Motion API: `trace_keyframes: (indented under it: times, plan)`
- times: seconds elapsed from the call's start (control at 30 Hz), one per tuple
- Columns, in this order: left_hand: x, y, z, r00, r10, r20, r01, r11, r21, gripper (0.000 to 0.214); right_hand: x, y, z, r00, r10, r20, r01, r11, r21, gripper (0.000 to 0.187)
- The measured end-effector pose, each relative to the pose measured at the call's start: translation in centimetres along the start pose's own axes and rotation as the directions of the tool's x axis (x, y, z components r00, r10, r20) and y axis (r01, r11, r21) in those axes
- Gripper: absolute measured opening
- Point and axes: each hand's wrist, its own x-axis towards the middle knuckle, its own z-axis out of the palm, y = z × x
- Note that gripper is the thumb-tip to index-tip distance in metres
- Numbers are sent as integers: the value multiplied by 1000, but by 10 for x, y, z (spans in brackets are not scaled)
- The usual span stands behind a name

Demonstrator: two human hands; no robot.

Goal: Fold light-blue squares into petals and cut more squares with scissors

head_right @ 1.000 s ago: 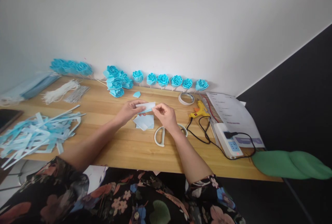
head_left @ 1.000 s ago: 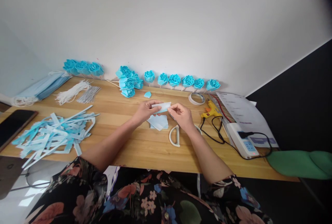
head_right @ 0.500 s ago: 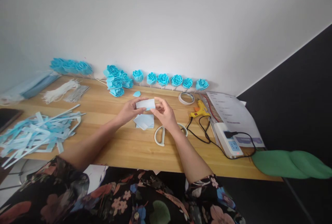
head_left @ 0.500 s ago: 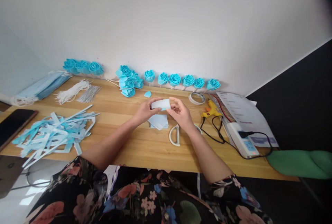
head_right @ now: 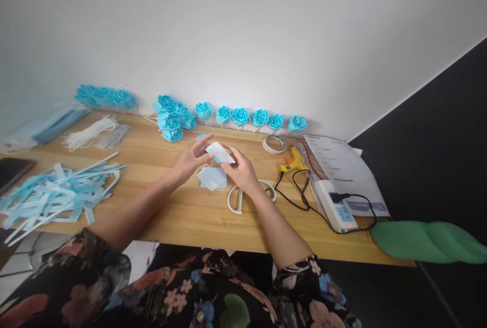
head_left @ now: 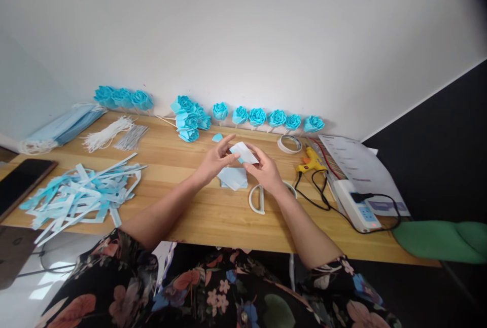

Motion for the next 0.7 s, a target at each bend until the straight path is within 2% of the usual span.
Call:
trace_keyframes:
  times: [0.1, 0.23, 0.5, 0.7]
  plan:
    - [-1, 1, -1, 996, -77, 42, 73, 992, 101, 44, 0, 0, 1, 999, -20, -30, 21, 999, 29, 57]
    - [-2, -5, -2, 992, -114, 61, 99, 975, 200, 47, -1, 2, 3, 1000, -25, -16, 25, 1000, -4, 57]
    - [-1, -9, 0, 983, -184, 31, 177, 973, 147, 52, -3, -6, 3, 1000, -2, 11, 2, 1000, -27, 55]
    - [-2, -6, 1, 993, -117, 22, 113, 985, 131, 46, -2, -2, 3, 999, -17, 44, 17, 1000, 6, 56]
